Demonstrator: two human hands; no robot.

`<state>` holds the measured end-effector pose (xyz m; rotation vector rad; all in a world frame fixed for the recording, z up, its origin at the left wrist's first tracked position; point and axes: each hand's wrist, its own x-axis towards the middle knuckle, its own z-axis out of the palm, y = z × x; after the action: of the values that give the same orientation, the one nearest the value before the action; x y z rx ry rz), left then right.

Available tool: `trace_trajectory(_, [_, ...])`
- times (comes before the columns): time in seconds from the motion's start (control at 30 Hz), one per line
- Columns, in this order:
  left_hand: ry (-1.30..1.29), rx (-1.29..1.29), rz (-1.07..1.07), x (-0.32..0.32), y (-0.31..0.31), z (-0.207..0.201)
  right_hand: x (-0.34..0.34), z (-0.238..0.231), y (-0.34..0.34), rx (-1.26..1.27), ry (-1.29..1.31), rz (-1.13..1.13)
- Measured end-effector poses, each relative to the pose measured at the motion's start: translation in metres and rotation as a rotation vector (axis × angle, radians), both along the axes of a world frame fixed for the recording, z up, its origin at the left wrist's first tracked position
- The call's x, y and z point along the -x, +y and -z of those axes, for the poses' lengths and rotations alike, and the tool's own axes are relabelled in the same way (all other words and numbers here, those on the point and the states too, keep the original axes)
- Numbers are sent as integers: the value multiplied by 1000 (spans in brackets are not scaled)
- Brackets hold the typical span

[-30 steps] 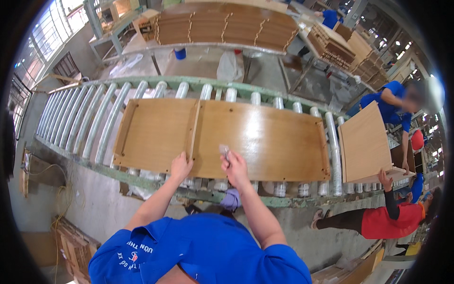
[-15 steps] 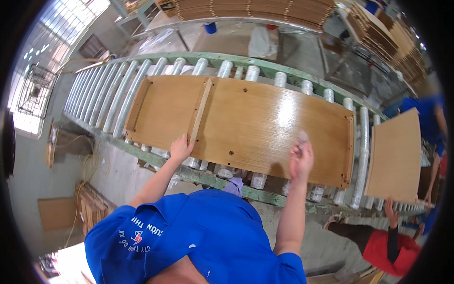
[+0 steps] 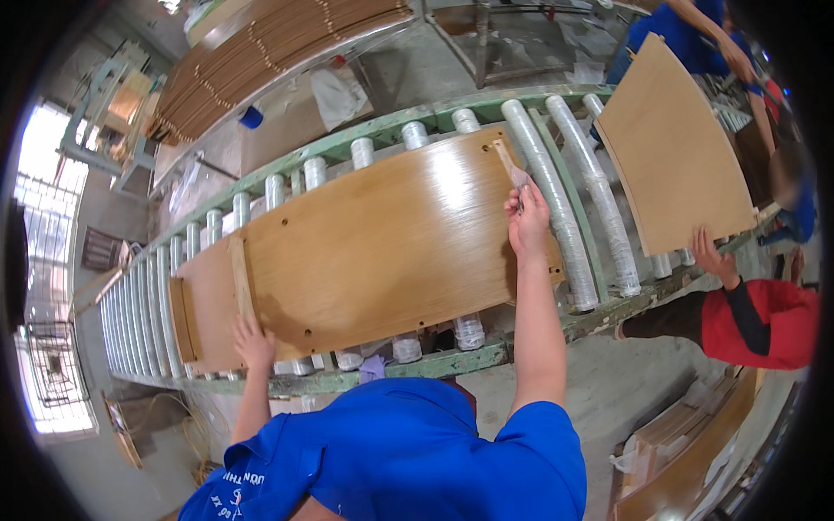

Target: The person wipes a large wooden panel with a white cloth, then places it on a roller conveyor. They continue wiping the panel on the conveyor and handle a small white object near the rollers. Other workers are visible in the background.

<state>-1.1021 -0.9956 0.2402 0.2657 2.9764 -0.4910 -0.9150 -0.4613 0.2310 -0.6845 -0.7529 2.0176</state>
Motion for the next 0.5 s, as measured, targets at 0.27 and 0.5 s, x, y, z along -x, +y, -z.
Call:
trace_trajectory(0.27, [-342, -124, 167, -63, 95, 30, 28, 37, 73, -146, -208, 39])
trace_trajectory(0.5, [-432, -3, 163, -57, 94, 27, 69, 61, 107, -305, -418, 39])
